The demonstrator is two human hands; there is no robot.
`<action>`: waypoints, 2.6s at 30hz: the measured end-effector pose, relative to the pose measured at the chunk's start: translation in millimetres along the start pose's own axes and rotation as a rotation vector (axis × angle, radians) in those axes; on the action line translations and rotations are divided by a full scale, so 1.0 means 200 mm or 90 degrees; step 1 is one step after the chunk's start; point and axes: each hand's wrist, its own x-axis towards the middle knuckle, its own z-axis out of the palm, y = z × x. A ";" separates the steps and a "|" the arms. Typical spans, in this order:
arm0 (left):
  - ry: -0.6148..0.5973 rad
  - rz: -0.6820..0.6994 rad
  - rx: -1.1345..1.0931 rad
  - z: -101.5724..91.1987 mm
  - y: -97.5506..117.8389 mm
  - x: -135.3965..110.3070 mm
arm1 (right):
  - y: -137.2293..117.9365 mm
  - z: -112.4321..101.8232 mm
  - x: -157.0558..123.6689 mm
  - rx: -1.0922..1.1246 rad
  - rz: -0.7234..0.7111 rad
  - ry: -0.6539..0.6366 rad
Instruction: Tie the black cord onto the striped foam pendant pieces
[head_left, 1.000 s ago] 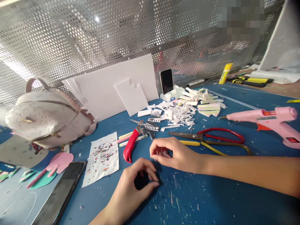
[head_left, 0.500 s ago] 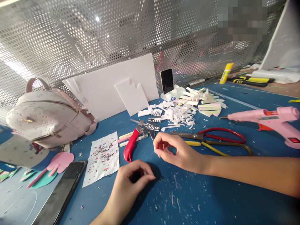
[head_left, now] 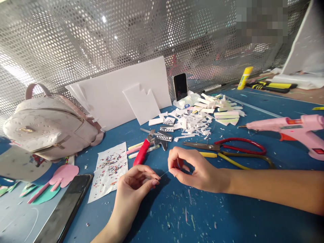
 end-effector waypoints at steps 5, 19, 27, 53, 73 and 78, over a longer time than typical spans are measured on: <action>-0.012 0.015 0.043 -0.01 0.01 0.00 | 0.00 0.00 0.00 -0.004 0.002 0.001; -0.038 0.065 0.140 -0.02 0.01 0.00 | -0.01 0.00 0.00 -0.015 0.002 -0.003; -0.026 0.058 0.120 -0.01 0.02 0.00 | 0.00 0.00 0.00 -0.015 0.011 0.003; -0.011 0.042 0.090 -0.02 0.00 -0.01 | -0.01 0.00 0.01 -0.014 0.016 -0.019; -0.035 0.137 0.131 -0.04 0.00 -0.01 | -0.02 0.00 0.02 -0.139 -0.023 -0.073; -0.034 0.140 0.130 -0.04 0.00 -0.01 | -0.02 0.01 0.01 -0.144 -0.036 -0.083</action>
